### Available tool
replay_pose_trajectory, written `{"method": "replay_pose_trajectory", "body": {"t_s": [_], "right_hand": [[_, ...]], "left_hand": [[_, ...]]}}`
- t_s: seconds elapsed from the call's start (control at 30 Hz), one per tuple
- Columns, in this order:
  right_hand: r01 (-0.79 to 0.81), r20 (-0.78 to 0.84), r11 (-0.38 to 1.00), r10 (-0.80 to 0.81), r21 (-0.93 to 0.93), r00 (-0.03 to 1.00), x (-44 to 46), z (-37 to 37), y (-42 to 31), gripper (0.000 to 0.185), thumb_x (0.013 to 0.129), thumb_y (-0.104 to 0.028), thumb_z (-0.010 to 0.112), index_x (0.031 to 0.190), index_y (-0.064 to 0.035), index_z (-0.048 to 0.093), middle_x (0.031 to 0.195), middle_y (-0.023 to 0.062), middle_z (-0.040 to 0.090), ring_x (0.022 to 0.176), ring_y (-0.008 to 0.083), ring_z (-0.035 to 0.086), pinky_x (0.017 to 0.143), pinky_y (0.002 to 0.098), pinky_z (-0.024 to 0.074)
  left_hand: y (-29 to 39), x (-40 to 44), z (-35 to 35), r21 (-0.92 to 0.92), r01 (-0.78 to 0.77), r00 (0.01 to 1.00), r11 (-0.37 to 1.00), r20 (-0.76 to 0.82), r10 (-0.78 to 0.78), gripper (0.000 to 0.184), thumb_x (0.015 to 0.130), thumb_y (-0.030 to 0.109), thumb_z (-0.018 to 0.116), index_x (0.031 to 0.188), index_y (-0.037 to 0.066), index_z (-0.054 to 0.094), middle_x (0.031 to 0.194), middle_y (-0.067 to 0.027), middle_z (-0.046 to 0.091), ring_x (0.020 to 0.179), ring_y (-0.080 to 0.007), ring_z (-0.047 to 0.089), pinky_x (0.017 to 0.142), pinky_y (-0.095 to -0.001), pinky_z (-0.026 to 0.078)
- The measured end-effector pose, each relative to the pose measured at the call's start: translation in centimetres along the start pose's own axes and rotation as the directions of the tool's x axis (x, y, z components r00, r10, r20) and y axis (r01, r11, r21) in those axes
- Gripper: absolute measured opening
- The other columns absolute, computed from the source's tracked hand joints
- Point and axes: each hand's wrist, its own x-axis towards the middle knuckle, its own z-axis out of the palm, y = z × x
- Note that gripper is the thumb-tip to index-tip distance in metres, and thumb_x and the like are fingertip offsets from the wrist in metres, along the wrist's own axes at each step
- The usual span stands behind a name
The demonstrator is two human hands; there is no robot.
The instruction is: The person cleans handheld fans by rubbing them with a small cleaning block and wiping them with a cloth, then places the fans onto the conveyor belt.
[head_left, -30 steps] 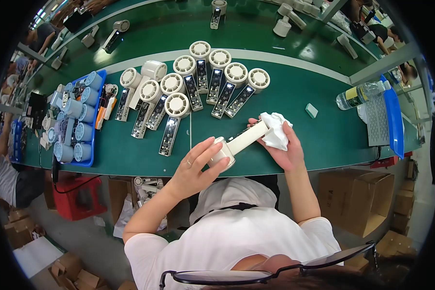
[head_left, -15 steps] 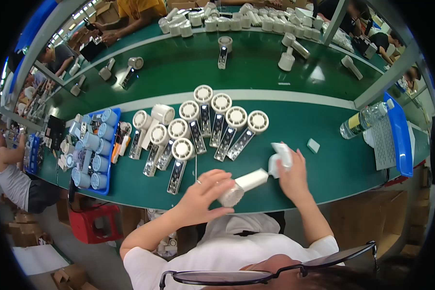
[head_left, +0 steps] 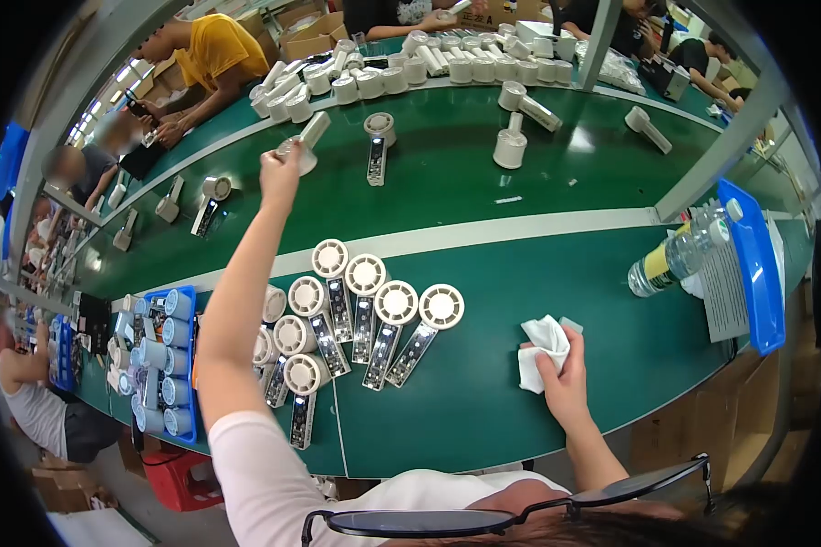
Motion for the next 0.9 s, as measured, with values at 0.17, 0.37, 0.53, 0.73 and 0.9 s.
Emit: {"method": "replay_pose_trajectory", "body": {"t_s": [0.17,0.37,0.53,0.73,0.9], "right_hand": [[-0.135,0.078,0.988,0.129,0.077,0.989,0.3,-0.7,0.2,0.033,0.102,-0.023,0.049,0.127,-0.0020,0.041,0.104,0.0180,0.067,0.072,0.0167,0.067,0.060,0.0276,0.0562],[-0.175,0.090,0.984,0.172,0.029,0.981,0.0,-0.4,-0.1,0.032,0.100,-0.021,0.054,0.123,0.0015,0.049,0.102,0.0122,0.069,0.085,0.0136,0.065,0.073,0.0269,0.0516],[-0.169,0.096,0.984,0.164,0.056,0.982,-0.4,-0.8,-0.1,0.033,0.100,-0.022,0.055,0.123,0.0012,0.051,0.100,0.0106,0.068,0.086,0.0135,0.064,0.074,0.0278,0.0514],[-0.040,0.148,0.999,0.035,0.028,0.988,-0.3,-1.0,1.1,0.035,0.102,-0.022,0.050,0.129,0.0004,0.044,0.103,0.0163,0.067,0.074,0.0167,0.068,0.064,0.0278,0.0563],[-0.065,0.194,0.993,0.045,0.100,0.980,-0.5,-0.6,-0.3,0.033,0.102,-0.018,0.047,0.129,-0.0003,0.044,0.103,0.0161,0.067,0.075,0.0181,0.068,0.064,0.0294,0.0565]], "left_hand": [[-1.8,0.6,5.9,0.553,-0.210,0.952,0.806,-0.070,0.297,0.058,0.087,0.047,0.066,0.111,-0.006,0.058,0.111,-0.0257,0.062,0.109,-0.0395,0.059,0.094,-0.0467,0.047],[6.4,-4.2,10.4,0.513,-0.320,0.888,0.796,0.455,0.065,0.069,0.081,0.055,0.069,0.114,-0.005,0.059,0.116,-0.0240,0.060,0.112,-0.0383,0.058,0.093,-0.0462,0.049],[4.5,-3.4,13.1,0.387,-0.139,0.874,0.912,0.481,-0.071,0.076,0.074,0.043,0.077,0.123,-0.006,0.045,0.108,-0.0254,0.064,0.107,-0.0407,0.063,0.092,-0.0458,0.050],[11.1,-11.2,4.8,-0.227,0.052,0.746,0.972,0.656,0.113,0.050,0.090,0.034,0.068,0.125,0.002,0.050,0.083,-0.0019,0.056,0.061,-0.0078,0.049,0.053,-0.0245,0.041],[12.1,-17.5,-0.6,-0.349,0.114,0.695,0.930,0.697,0.177,0.033,0.100,0.027,0.051,0.121,0.003,0.057,0.075,0.0041,0.051,0.060,-0.0031,0.044,0.052,-0.0192,0.037]]}}
